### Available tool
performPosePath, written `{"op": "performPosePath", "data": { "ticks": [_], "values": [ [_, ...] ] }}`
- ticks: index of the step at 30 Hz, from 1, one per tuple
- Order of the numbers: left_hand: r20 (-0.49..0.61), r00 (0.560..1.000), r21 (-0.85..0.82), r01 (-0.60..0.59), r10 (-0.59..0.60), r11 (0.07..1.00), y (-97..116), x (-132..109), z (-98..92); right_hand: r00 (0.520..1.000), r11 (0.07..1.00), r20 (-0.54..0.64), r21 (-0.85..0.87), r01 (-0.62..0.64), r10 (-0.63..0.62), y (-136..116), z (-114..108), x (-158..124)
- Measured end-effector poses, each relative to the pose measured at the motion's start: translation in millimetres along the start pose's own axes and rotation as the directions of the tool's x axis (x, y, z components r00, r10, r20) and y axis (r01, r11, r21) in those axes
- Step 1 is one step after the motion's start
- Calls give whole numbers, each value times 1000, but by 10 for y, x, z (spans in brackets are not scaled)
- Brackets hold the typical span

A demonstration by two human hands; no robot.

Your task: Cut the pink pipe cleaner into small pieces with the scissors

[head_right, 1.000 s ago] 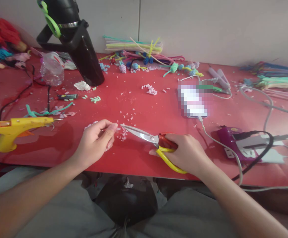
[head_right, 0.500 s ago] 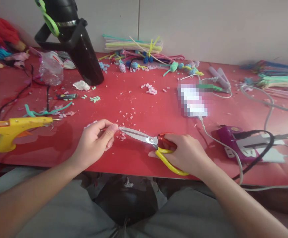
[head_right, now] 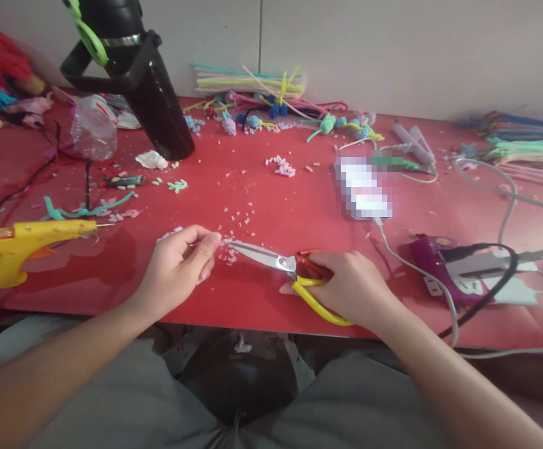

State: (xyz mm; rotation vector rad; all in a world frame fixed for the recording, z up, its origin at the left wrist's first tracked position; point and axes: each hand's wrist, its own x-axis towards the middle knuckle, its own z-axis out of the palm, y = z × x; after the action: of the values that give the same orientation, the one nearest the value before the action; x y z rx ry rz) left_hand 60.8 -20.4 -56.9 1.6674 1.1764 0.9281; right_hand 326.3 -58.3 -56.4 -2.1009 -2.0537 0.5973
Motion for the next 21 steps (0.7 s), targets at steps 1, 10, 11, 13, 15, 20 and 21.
{"op": "performPosePath", "data": {
  "ticks": [1,10,11,13,15,20,21],
  "values": [
    [1,1000,-2,1,-1,1000,0,0,-2,1000,1000,2,-4,-6,6,2,2,0],
    [-5,1000,-7,-5,4,1000,8,5,7,999,1000,29,12,-29,29,13,-4,-51],
    [-4,1000,-6,-4,4,1000,5,4,7,999,999,33,10,-34,34,12,-5,-49],
    [-7,1000,-1,-3,3,1000,-1,4,6,998,999,40,1,-45,45,7,-5,-42],
    [-8,1000,3,-2,2,1000,-4,8,7,998,999,39,-4,-49,49,0,-6,-35],
    [-4,1000,3,1,-1,1000,0,13,13,999,1000,23,1,-27,27,-9,-6,-27],
    [-4,1000,4,2,-2,1000,2,11,14,999,1000,20,1,-26,26,-7,-5,-25]
  ]
}}
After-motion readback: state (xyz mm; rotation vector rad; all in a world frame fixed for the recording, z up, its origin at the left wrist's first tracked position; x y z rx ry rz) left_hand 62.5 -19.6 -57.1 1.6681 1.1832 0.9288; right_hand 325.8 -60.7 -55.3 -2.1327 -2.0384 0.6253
